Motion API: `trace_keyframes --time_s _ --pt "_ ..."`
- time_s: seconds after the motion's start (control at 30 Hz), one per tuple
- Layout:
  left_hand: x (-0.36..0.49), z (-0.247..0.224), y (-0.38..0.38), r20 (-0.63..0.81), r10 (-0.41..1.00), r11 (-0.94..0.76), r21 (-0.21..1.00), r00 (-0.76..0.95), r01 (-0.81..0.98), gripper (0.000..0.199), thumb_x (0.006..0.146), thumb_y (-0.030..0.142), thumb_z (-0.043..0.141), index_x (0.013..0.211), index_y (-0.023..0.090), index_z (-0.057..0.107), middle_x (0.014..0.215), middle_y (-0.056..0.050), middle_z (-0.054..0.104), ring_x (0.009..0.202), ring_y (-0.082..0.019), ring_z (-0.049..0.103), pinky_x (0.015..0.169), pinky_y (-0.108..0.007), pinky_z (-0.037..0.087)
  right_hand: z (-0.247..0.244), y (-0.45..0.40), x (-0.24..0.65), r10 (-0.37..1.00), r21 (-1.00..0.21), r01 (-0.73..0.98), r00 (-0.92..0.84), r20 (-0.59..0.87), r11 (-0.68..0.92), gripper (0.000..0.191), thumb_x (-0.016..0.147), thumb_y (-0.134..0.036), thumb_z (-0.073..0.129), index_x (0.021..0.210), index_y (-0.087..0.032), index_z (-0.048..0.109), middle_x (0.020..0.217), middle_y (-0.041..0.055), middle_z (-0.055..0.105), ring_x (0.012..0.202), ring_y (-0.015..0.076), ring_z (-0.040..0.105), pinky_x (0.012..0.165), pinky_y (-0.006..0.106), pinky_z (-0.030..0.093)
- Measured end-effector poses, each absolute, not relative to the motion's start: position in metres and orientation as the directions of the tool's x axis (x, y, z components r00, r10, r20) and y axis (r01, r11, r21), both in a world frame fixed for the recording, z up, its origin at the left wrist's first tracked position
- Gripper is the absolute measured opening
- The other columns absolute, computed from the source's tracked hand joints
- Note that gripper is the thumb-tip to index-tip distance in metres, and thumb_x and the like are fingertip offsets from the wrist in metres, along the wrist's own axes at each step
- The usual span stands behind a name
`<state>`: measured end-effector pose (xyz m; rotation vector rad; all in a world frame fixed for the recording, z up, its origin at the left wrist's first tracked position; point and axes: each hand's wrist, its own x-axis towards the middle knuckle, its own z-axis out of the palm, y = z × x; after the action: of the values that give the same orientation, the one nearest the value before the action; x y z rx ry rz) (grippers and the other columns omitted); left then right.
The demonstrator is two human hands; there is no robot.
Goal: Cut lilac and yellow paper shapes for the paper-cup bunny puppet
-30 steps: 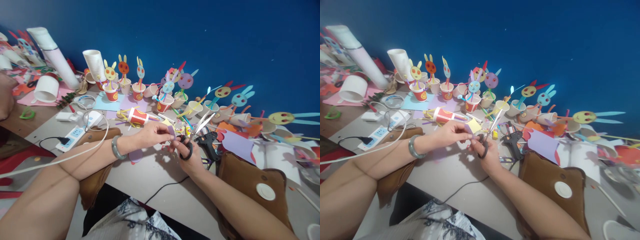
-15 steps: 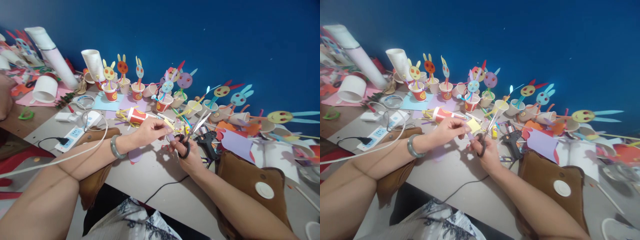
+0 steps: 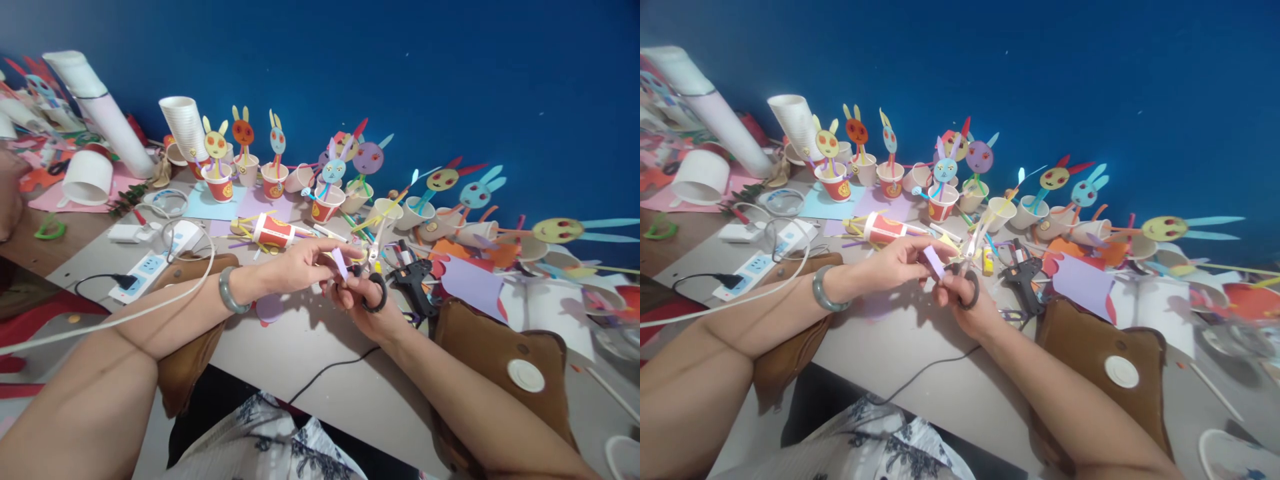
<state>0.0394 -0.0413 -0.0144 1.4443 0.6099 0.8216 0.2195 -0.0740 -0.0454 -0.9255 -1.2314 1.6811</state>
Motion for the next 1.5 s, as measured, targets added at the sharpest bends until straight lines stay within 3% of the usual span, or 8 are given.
trace_keyframes --time_s 0.17,0.33,0.53,0.73,1.13,1.23,1.37,1.5 --pt "0.036 -0.016 -0.04 0.262 0.759 -0.162 0.963 0.596 -0.217 0.02 0.075 0.01 0.067 0.094 0.015 0.07 0.098 -0.007 0.071 0.079 -0.013 0.067 0.065 -0.022 0.053 -0.043 -0.075 0.22 0.871 -0.911 -0.312 -0.482 -0.095 -0.271 0.038 0.08 -0.04 0.066 0.049 -0.019 0.06 0.044 -0.0032 0.044 0.049 0.0117 0.044 0.062 0.03 0.042" --pt "0.036 -0.015 -0.038 0.235 0.776 -0.132 0.968 0.585 -0.214 0.009 0.078 0.017 0.073 0.086 0.014 0.069 0.086 -0.005 0.068 0.076 -0.013 0.066 0.068 -0.024 0.053 -0.043 -0.075 0.219 0.867 -0.882 -0.353 -0.485 -0.112 -0.311 0.033 0.079 -0.038 0.069 0.053 -0.019 0.061 0.045 -0.0041 0.044 0.047 0.0109 0.043 0.058 0.029 0.04" --pt "0.037 -0.013 -0.037 0.132 0.836 -0.056 0.986 0.533 -0.158 0.01 0.083 0.022 0.068 0.082 0.012 0.066 0.074 -0.002 0.065 0.065 -0.008 0.06 0.063 -0.022 0.05 -0.051 -0.072 0.227 0.94 -0.985 -0.152 -0.34 -0.02 -0.076 0.033 0.082 -0.043 0.065 0.058 -0.021 0.063 0.054 0.0002 0.055 0.057 0.0154 0.051 0.064 0.032 0.045" --pt "0.039 -0.013 -0.037 0.061 0.9 -0.037 0.997 0.431 -0.063 0.009 0.082 0.019 0.065 0.077 0.012 0.063 0.067 0.002 0.057 0.061 -0.007 0.055 0.059 -0.02 0.047 -0.06 -0.072 0.228 0.992 -0.996 -0.045 -0.094 0.085 0.081 0.032 0.089 -0.041 0.064 0.064 -0.021 0.065 0.059 0.0009 0.059 0.063 0.0159 0.055 0.066 0.031 0.045" --pt "0.042 -0.013 -0.041 0.026 0.888 0.015 0.996 0.459 -0.087 0.026 0.086 0.035 0.066 0.073 0.012 0.061 0.067 0.0 0.06 0.057 -0.007 0.056 0.06 -0.022 0.048 -0.057 -0.078 0.225 0.988 -0.996 -0.018 -0.122 0.093 0.091 0.025 0.083 -0.038 0.072 0.067 -0.02 0.064 0.059 -0.0022 0.061 0.06 0.0142 0.058 0.061 0.028 0.043" --pt "0.041 -0.013 -0.041 0.006 0.868 0.03 0.997 0.497 -0.064 0.023 0.077 0.03 0.075 0.076 0.012 0.061 0.066 0.001 0.06 0.058 -0.007 0.056 0.058 -0.021 0.046 -0.056 -0.078 0.225 0.985 -0.993 -0.024 -0.126 0.115 0.113 0.028 0.084 -0.039 0.071 0.065 -0.02 0.063 0.059 -0.002 0.06 0.06 0.0143 0.058 0.06 0.027 0.043" --pt "0.04 -0.013 -0.042 -0.03 0.849 0.055 0.998 0.528 -0.031 0.023 0.079 0.027 0.074 0.07 0.012 0.059 0.064 0.002 0.058 0.059 -0.007 0.056 0.058 -0.021 0.045 -0.054 -0.078 0.225 0.978 -0.987 -0.004 -0.141 0.157 0.158 0.029 0.087 -0.039 0.069 0.065 -0.02 0.064 0.061 -0.0016 0.061 0.061 0.014 0.057 0.062 0.027 0.044" --pt "0.038 -0.012 -0.039 -0.051 0.863 0.147 0.977 0.503 -0.152 0.026 0.079 0.032 0.075 0.071 0.012 0.06 0.065 0.001 0.06 0.06 -0.007 0.057 0.063 -0.023 0.047 -0.053 -0.08 0.226 0.968 -0.982 -0.006 -0.168 0.186 0.188 0.033 0.088 -0.043 0.068 0.065 -0.02 0.064 0.062 0.0005 0.061 0.062 0.0152 0.057 0.065 0.029 0.046"
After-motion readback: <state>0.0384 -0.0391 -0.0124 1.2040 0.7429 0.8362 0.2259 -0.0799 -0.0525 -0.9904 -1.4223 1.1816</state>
